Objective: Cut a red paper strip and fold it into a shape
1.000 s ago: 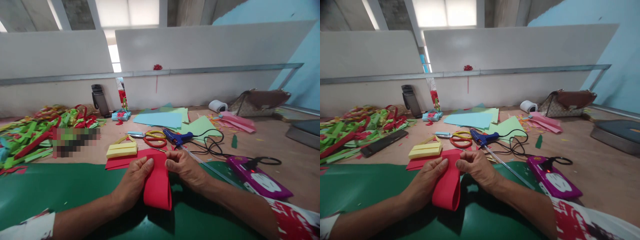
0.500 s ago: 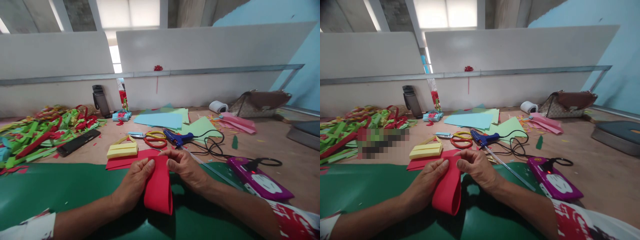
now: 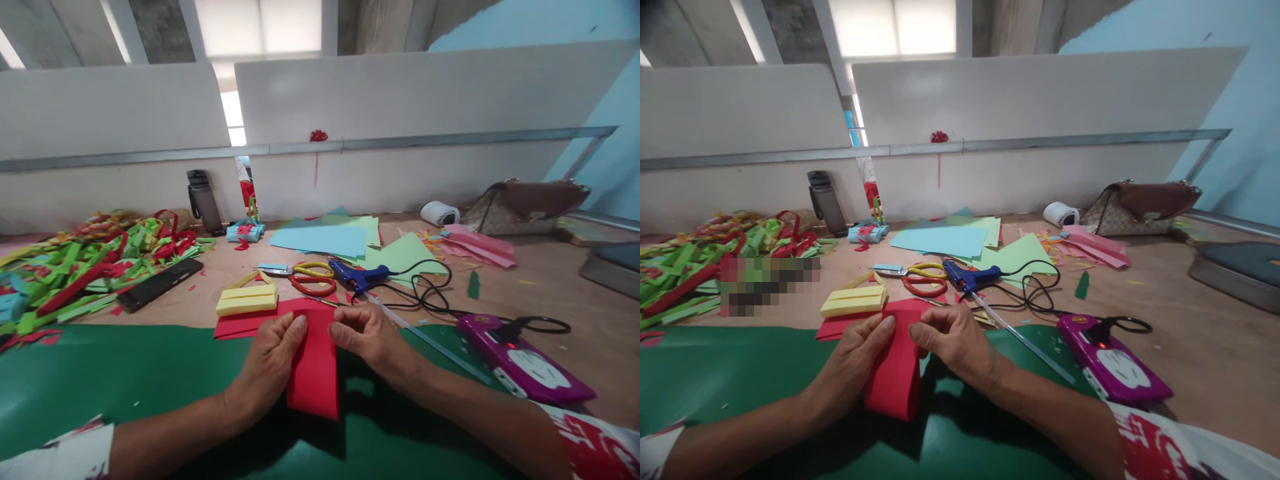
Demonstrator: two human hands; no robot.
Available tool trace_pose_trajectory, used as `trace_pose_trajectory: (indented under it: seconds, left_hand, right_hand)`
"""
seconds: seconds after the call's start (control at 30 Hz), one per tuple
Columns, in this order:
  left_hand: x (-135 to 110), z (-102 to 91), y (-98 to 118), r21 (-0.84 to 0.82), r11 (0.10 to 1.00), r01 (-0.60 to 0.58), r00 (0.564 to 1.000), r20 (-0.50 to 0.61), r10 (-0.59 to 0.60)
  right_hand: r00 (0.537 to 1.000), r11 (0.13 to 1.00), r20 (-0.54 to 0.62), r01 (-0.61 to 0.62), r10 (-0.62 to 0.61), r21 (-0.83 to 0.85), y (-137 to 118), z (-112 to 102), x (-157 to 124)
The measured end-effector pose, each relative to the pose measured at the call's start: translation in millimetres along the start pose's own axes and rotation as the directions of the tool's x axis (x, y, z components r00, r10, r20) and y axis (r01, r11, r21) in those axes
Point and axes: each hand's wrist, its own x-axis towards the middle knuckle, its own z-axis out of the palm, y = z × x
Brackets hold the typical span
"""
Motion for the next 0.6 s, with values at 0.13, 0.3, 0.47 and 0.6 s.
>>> trace_pose_trajectory:
  seconds: [0.13,0.3,0.47,0.6]
  left_hand:
    - [-1.1,-2.5,-3.8,0.118,0.991,-0.062,0.998,0.017,0.060]
    - [0.5,-3.5,-6.0,0.037,0.999,0.038,0.996,0.080,-0.041]
    - [4.9,-3.6,-1.0,0.003,0.997,0.083,0.996,0.015,-0.083]
    - [8.7,-4.0,7.1,-0.077,0.996,0.035,0.997,-0.064,-0.040]
  right_hand:
    - [0.997,0.990,-0.058,0.044,-0.052,-0.135,-3.7,2.2,-4.1]
    - [0.989,0.977,-0.134,0.037,-0.065,-0.208,-4.4,4.6,-5.6]
    - [0.996,0.970,-0.084,-0.026,0.006,-0.243,-1.0,5.7,-2.9]
    - [0.993,0.958,0.037,-0.097,0.111,-0.269,-2.2,10.0,-5.5]
